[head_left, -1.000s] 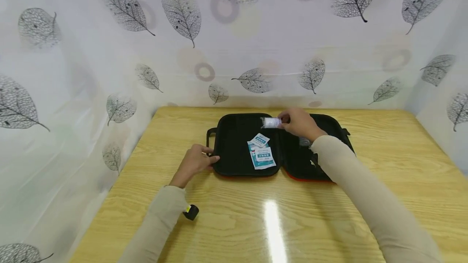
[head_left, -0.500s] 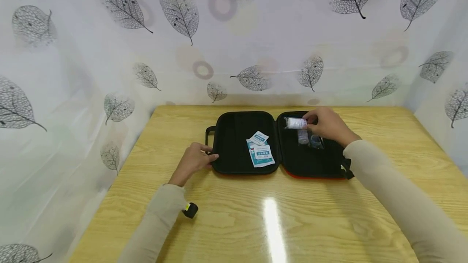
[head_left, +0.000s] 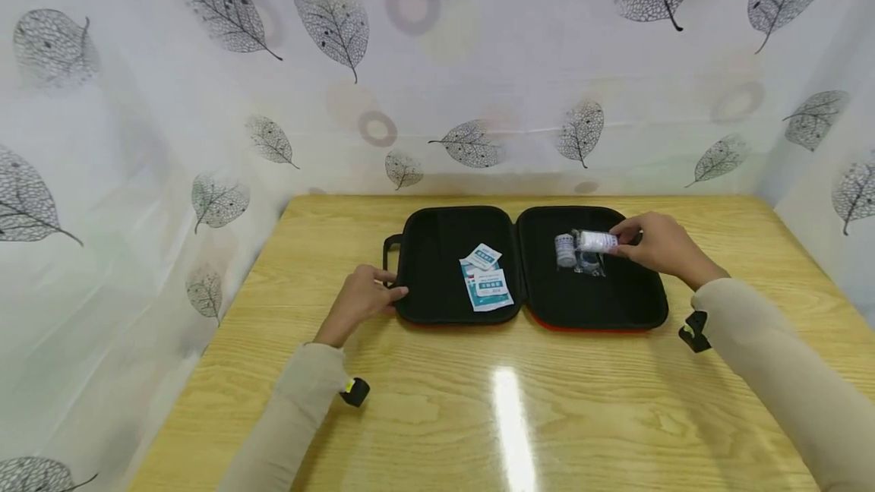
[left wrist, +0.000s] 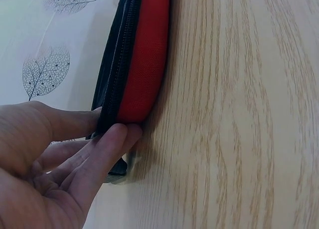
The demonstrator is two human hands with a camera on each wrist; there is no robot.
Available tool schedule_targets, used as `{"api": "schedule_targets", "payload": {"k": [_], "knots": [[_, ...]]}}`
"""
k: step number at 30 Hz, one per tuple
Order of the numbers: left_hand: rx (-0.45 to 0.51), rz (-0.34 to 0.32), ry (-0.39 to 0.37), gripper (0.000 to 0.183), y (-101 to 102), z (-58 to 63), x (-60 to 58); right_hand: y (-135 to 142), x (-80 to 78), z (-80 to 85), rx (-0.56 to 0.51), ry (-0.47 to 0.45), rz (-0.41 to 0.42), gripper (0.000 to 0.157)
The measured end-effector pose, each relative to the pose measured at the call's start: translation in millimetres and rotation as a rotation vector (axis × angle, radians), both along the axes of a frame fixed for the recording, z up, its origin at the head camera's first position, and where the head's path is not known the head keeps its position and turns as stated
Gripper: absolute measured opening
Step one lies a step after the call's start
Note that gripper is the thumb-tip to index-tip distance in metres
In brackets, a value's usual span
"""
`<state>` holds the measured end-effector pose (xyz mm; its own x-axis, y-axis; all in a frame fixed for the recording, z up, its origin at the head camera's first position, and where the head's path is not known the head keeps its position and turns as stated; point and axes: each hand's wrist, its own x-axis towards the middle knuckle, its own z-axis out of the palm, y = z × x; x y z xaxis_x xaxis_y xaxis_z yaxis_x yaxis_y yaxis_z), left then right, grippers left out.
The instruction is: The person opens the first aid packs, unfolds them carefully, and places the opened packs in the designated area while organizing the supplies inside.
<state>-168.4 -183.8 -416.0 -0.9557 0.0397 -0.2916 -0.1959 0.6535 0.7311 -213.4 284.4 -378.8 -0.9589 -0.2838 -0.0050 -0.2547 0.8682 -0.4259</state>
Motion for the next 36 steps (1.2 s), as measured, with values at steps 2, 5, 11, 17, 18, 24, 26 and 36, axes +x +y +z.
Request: {"api": "schedule_targets", "payload": {"k": [2, 5, 11, 17, 18, 24, 26, 36], "knots": [[0.014, 0.003, -0.006, 0.047, 0, -0.1, 0.1, 9, 3.3, -0.9, 0.008, 0.003, -0.003, 0.036], [0.023, 0.003, -0.009, 0.047, 0, 0.2, 0.7, 22, 8.7, -1.8, 0.015, 0.015, -0.004, 0.036], [0.018, 0.010, -0.011, 0.047, 0, 1.1, 1.0, 42, 18.5, 0.0, 0.029, -0.008, -0.007, 0.035], [0.022, 0.013, -0.012, 0.047, 0, 0.7, 0.2, 49, 25.3, 3.0, 0.051, -0.027, -0.013, 0.034], [0.025, 0.013, -0.012, 0.047, 0, 0.6, 0.1, 49, 25.9, 3.3, 0.057, -0.028, -0.013, 0.034], [0.034, 0.016, -0.022, 0.047, 1, 0.9, 0.1, 49, 27.7, 4.2, 0.094, -0.034, 0.005, 0.032], [0.025, 0.016, -0.020, 0.047, 1, 1.3, 0.7, 46, 28.0, 5.1, 0.099, -0.039, 0.017, 0.030], [0.030, 0.019, -0.025, 0.047, 1, 1.2, 0.6, 35, 29.5, 4.9, 0.145, -0.028, 0.056, 0.021]]}}
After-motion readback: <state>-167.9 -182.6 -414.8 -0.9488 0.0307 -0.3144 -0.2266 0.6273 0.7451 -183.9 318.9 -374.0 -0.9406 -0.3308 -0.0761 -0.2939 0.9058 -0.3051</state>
